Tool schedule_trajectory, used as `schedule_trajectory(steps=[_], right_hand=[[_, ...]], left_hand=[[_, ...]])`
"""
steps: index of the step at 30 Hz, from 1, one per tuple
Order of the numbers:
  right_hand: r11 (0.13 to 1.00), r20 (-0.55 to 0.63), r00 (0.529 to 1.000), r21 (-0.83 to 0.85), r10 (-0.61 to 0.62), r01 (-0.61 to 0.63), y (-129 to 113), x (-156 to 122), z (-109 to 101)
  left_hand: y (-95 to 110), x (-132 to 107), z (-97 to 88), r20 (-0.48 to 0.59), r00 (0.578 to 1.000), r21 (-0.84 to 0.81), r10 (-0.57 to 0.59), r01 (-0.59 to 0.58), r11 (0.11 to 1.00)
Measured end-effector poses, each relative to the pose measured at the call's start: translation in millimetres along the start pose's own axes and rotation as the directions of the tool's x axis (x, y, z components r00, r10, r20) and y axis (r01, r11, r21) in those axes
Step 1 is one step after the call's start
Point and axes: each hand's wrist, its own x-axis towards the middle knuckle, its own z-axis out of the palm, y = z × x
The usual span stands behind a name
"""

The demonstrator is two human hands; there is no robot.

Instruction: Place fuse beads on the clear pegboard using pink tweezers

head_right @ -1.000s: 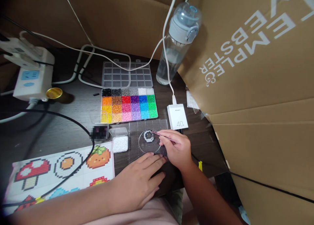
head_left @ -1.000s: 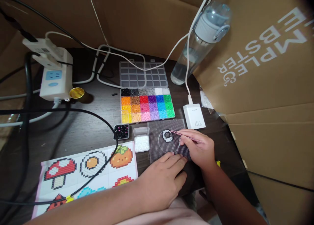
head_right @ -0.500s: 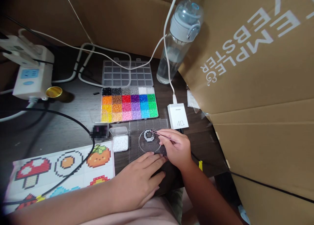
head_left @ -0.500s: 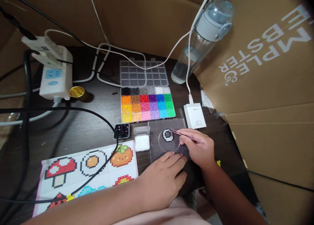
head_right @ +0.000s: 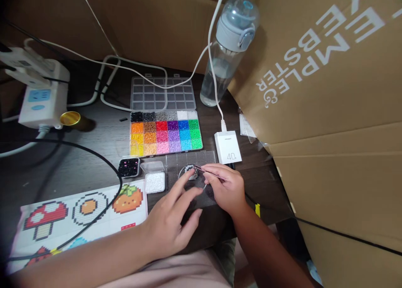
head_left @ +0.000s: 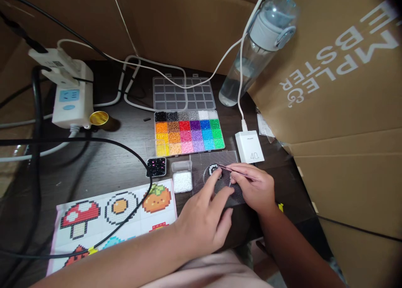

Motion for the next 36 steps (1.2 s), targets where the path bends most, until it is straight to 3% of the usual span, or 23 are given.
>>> schedule_trajectory(steps=[7, 20, 30, 36], right_hand=[[0.999, -0.014, 1.0, -0.032, -0.007, 0.006, -2, 1, 0], [0.998, -0.017, 1.0, -0.066, -0.022, 0.02, -5, 3, -1], [0.998, -0.019, 1.0, 0.059, -0.003, 0.004, -2, 0, -3], [0.986, -0.105, 0.994, 0.162, -0.006, 0.023, 1, -5, -5]], left_hand=[[-5, 7, 2.8, -0.009, 0.99, -0.07, -0.142, 0.141, 0.988], [-7, 11, 2.1, 0.025, 0.982, -0.091, -0.185, 0.187, 0.978], [-7, 9, 4.0, 0.006, 0.983, -0.089, -0.182, 0.182, 0.979], [-7, 5, 4.8, 0.0, 0.993, -0.053, -0.119, 0.119, 0.992]])
